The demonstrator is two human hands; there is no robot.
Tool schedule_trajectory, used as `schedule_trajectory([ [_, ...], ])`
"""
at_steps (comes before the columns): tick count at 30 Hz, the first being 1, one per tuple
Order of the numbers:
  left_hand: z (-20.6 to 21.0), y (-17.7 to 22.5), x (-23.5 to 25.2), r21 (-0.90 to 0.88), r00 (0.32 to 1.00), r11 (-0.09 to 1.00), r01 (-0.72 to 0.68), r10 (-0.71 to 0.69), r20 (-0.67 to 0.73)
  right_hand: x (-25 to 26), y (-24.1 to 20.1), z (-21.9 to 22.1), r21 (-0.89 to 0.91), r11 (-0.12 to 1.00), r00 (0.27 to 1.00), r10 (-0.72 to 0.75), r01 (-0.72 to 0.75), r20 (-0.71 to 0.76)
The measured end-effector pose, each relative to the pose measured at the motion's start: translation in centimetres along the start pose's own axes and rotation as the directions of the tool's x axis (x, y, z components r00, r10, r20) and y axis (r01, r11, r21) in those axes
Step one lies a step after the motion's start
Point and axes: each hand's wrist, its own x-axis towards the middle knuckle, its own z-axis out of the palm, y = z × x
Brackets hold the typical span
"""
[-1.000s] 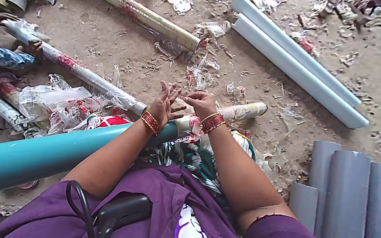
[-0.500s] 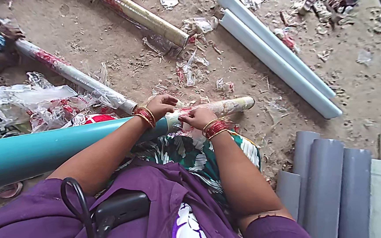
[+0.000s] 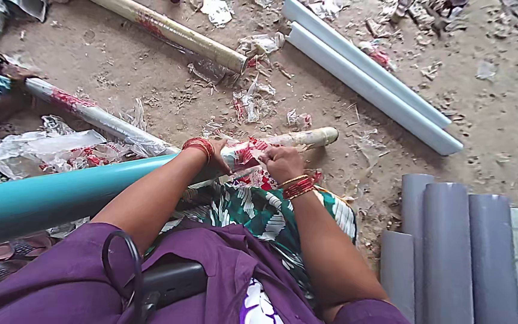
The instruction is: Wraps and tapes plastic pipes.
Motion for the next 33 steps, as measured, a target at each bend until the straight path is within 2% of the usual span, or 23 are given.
schedule_trajectory([
  [5,0.0,0.0,0.4,0.011,1.000,1.000,0.000,0.000,0.000,-0.4,-1.2,0.7,-0.081,0.995,0.995,-0.058,0.052,-0.080],
  [6,-0.1,0.1,0.2,0.013,1.000,1.000,0.001,-0.001,-0.002,-0.4,-1.4,0.9,-0.080,0.994,0.987,-0.088,0.078,-0.136],
  [8,0.2,0.3,0.2,0.013,1.000,1.000,-0.010,0.010,0.002,-1.1,-1.6,0.6,-0.081,0.986,0.917,-0.164,0.144,-0.364],
  [9,0.0,0.0,0.4,0.001,1.000,1.000,-0.021,0.021,0.002,-1.5,-1.8,-1.1,-0.074,0.985,0.827,-0.173,0.158,-0.536],
  [10,-0.1,-0.6,0.8,-0.036,1.000,0.999,-0.031,0.031,-0.006,-1.8,-1.9,-4.3,-0.049,0.993,0.732,-0.112,0.107,-0.672],
  [11,0.3,-1.1,1.5,-0.093,0.999,0.995,-0.040,0.039,-0.006,-2.2,-1.0,-7.8,0.018,0.999,0.673,0.040,-0.040,-0.739],
  [13,0.4,-1.4,1.8,-0.132,0.999,0.991,-0.036,0.039,0.018,-1.8,3.2,-11.7,0.211,0.890,0.571,0.425,-0.403,-0.702],
  [14,-0.2,-1.2,1.4,-0.125,0.999,0.992,-0.033,0.035,0.015,-1.2,5.4,-11.8,0.277,0.832,0.562,0.535,-0.480,-0.631],
  [15,-0.7,-0.9,1.1,-0.108,0.999,0.994,-0.035,0.035,0.003,-0.4,7.1,-11.1,0.324,0.799,0.591,0.596,-0.507,-0.544],
  [17,-0.3,-0.4,0.6,-0.073,0.999,0.996,-0.045,0.043,-0.028,1.0,8.1,-8.8,0.350,0.773,0.709,0.629,-0.529,-0.318],
  [19,0.6,-0.5,0.7,-0.039,0.996,0.997,-0.062,0.060,-0.061,2.2,7.0,-7.6,0.303,0.813,0.815,0.558,-0.498,-0.157],
  [22,0.9,-0.4,1.0,-0.014,0.989,0.995,-0.100,0.098,-0.110,3.8,4.6,-6.7,0.200,0.879,0.895,0.446,-0.434,-0.018],
  [24,0.9,-0.2,0.6,-0.001,0.990,0.995,-0.104,0.104,-0.093,4.3,3.3,-4.8,0.146,0.909,0.919,0.379,-0.392,0.105],
  [28,0.8,0.2,0.5,0.054,0.994,0.995,-0.087,0.091,-0.063,4.3,1.8,-2.4,-0.013,0.980,0.945,0.195,-0.198,0.262],
  [30,1.1,0.8,-0.2,0.096,0.997,0.994,-0.052,0.058,-0.056,4.4,1.5,-1.5,0.056,0.979,0.960,0.182,-0.198,0.215],
  [33,2.5,2.0,-1.2,0.170,0.992,0.985,-0.013,0.034,-0.119,5.3,1.3,-0.3,0.306,0.882,0.931,0.313,-0.358,0.188],
])
